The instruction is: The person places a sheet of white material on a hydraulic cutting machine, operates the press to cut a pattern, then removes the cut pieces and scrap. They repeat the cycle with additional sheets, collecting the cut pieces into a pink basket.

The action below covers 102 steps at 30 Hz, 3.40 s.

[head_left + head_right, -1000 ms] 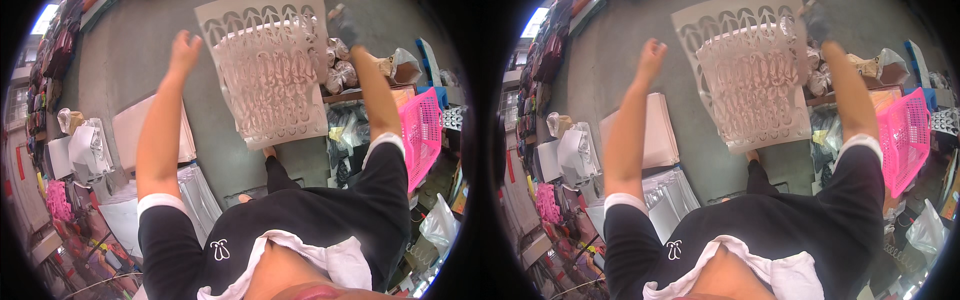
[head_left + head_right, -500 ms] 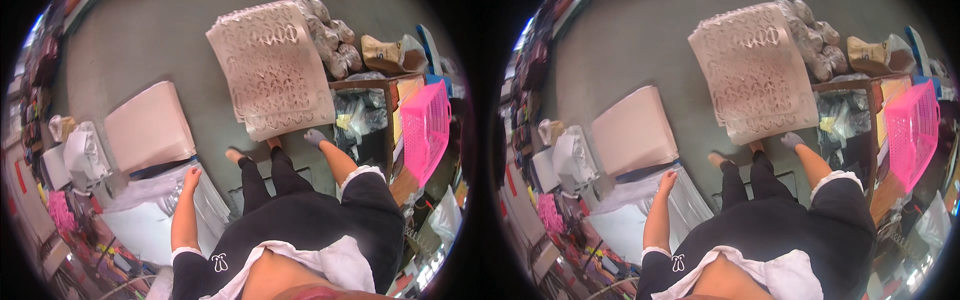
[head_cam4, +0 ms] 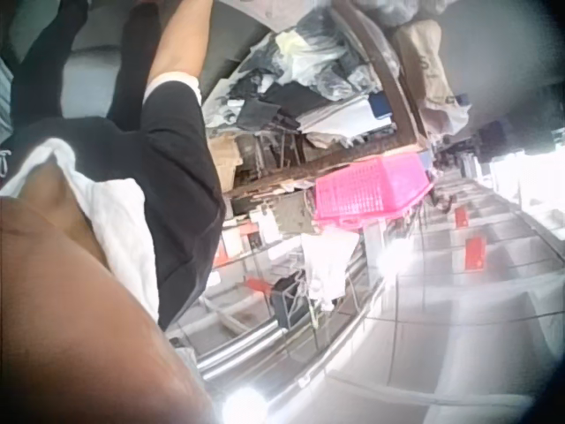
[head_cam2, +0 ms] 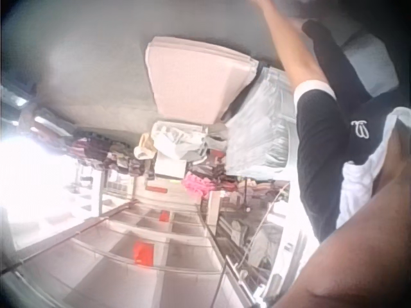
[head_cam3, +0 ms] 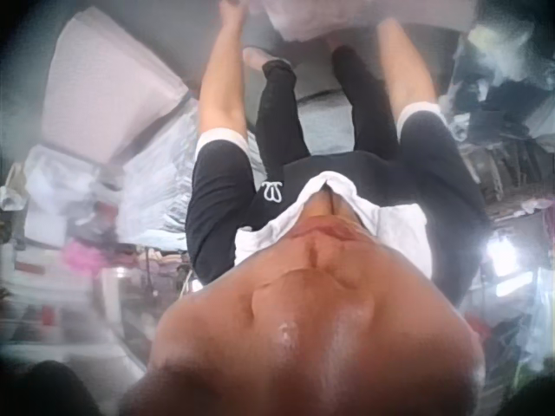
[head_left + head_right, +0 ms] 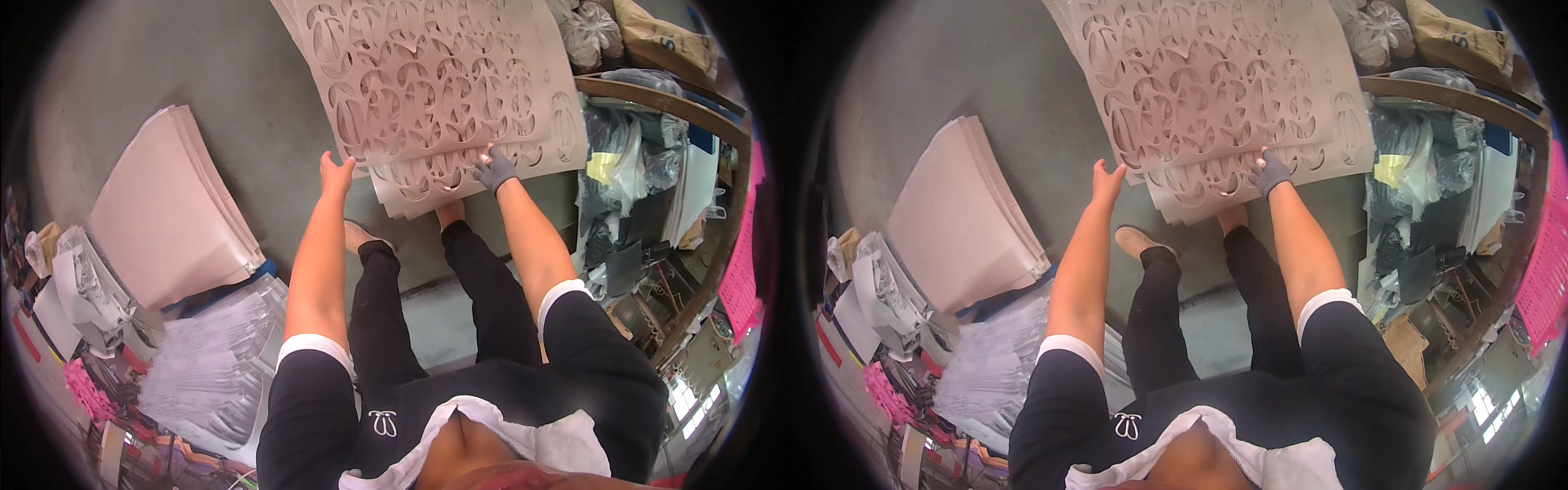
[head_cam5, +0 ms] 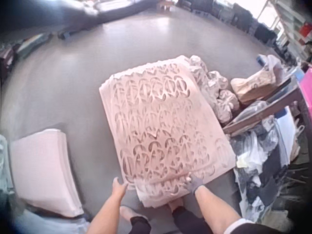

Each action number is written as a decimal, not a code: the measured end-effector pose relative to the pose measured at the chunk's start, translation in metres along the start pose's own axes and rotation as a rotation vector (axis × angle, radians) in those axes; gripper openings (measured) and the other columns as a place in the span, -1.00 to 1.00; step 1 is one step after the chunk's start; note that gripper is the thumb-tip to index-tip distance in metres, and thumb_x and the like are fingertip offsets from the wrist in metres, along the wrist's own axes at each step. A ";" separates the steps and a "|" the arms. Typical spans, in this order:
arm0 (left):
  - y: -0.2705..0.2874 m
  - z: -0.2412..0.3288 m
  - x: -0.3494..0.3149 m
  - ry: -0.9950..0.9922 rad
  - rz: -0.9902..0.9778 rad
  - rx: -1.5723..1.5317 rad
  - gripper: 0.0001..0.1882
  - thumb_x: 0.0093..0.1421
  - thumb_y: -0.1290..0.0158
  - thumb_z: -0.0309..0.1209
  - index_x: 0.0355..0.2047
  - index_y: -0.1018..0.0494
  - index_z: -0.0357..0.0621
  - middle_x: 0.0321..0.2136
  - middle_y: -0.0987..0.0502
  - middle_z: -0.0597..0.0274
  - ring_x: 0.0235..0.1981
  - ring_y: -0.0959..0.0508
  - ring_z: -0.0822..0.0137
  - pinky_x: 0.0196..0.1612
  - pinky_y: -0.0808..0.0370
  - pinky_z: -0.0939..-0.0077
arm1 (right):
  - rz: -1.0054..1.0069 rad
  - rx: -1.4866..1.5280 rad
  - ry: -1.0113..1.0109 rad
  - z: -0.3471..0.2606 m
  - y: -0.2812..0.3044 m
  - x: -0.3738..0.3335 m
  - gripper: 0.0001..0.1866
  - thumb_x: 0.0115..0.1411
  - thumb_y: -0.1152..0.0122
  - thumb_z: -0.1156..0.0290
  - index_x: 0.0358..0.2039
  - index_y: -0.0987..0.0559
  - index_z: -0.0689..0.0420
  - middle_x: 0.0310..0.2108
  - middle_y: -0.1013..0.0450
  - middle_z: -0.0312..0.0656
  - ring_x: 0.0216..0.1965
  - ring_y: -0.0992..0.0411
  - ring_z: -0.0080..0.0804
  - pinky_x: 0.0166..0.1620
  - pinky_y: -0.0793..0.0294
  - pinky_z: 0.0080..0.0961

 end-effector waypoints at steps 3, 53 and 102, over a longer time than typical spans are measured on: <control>-0.021 -0.017 0.031 0.092 0.019 -0.094 -0.13 -0.05 -0.17 -0.17 0.16 -0.02 -0.34 0.10 -0.19 -0.22 0.11 -0.26 0.00 0.14 -0.20 0.27 | 0.156 0.129 0.028 -0.010 -0.008 0.028 -0.53 0.12 -0.12 0.11 -0.01 -0.32 0.01 0.01 -0.23 -0.16 -0.02 -0.25 -0.14 0.03 -0.22 -0.08; 0.447 -0.111 -0.348 -0.139 0.563 0.088 -0.63 0.03 -0.02 -0.40 -0.12 -0.36 -0.20 -0.13 -0.40 0.04 -0.03 -0.36 0.06 0.04 -0.25 0.25 | -0.276 -1.914 0.560 0.078 -0.211 -0.349 -0.61 0.01 0.03 0.18 -0.29 -0.54 0.21 -0.30 -0.47 0.08 -0.21 -0.45 -0.10 -0.16 -0.37 -0.32; 0.547 -0.235 -0.400 0.545 0.770 0.426 -0.82 -0.13 -0.05 -0.36 -0.44 -0.45 -0.04 -0.16 -0.38 0.25 0.13 -0.14 -0.16 0.09 0.07 -0.30 | -1.122 -2.703 0.882 0.527 -0.668 -0.363 -0.55 0.02 -0.01 0.04 -0.47 -0.57 0.25 -0.46 -0.48 0.08 -0.36 -0.46 0.04 -0.24 -0.42 -0.19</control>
Point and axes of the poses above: each hand's wrist, its own x-axis towards the middle knuckle, its own y-axis out of the back of the hand, z = x × y, the point moved 3 cm from there along x, towards the middle knuckle
